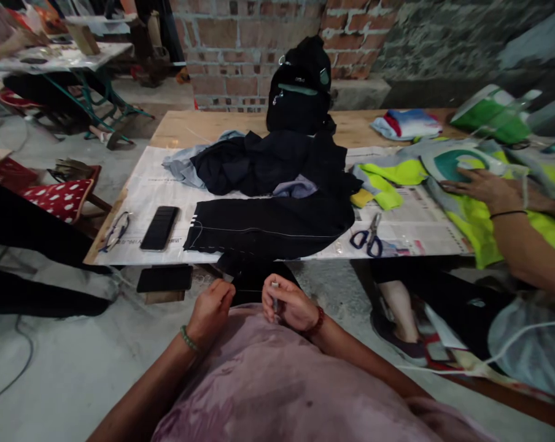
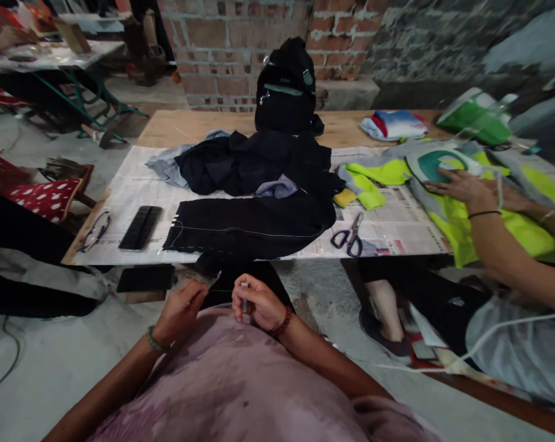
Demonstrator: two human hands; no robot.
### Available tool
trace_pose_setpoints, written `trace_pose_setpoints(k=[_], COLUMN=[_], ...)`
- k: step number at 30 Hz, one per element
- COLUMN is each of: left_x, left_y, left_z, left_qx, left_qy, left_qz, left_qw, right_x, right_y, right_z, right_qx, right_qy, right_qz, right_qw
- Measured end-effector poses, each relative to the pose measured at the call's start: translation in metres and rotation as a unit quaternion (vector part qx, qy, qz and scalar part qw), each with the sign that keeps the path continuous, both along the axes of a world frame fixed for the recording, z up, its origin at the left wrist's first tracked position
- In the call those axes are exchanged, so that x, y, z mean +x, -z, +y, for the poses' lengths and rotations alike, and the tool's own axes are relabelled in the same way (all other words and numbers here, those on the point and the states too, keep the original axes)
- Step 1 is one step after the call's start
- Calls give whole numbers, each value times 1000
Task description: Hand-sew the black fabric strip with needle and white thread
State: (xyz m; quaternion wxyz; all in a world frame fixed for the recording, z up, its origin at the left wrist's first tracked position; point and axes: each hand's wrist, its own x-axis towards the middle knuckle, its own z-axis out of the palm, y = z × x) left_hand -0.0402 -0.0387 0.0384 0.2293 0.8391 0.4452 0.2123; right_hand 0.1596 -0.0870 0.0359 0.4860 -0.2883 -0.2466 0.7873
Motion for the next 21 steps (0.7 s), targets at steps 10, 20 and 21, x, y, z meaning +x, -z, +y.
trace_pose_setpoints(k=[10,20,21], left_x=[-39,-82,-86], left_y=[-3,0,2], left_z=[16,17,16], left_qx=[39,46,49], left_qy=[-61,-124,-126], left_qz=[87,184,191], left_qw=[994,974,972], right_x=[10,19,20], right_y=[4,5,5], right_z=[-4,-4,-5], right_qx=[-4,5,5], right_qy=[-15,-14,-12], right_qz=[18,-12,-13], right_qw=[1000,1000,1000])
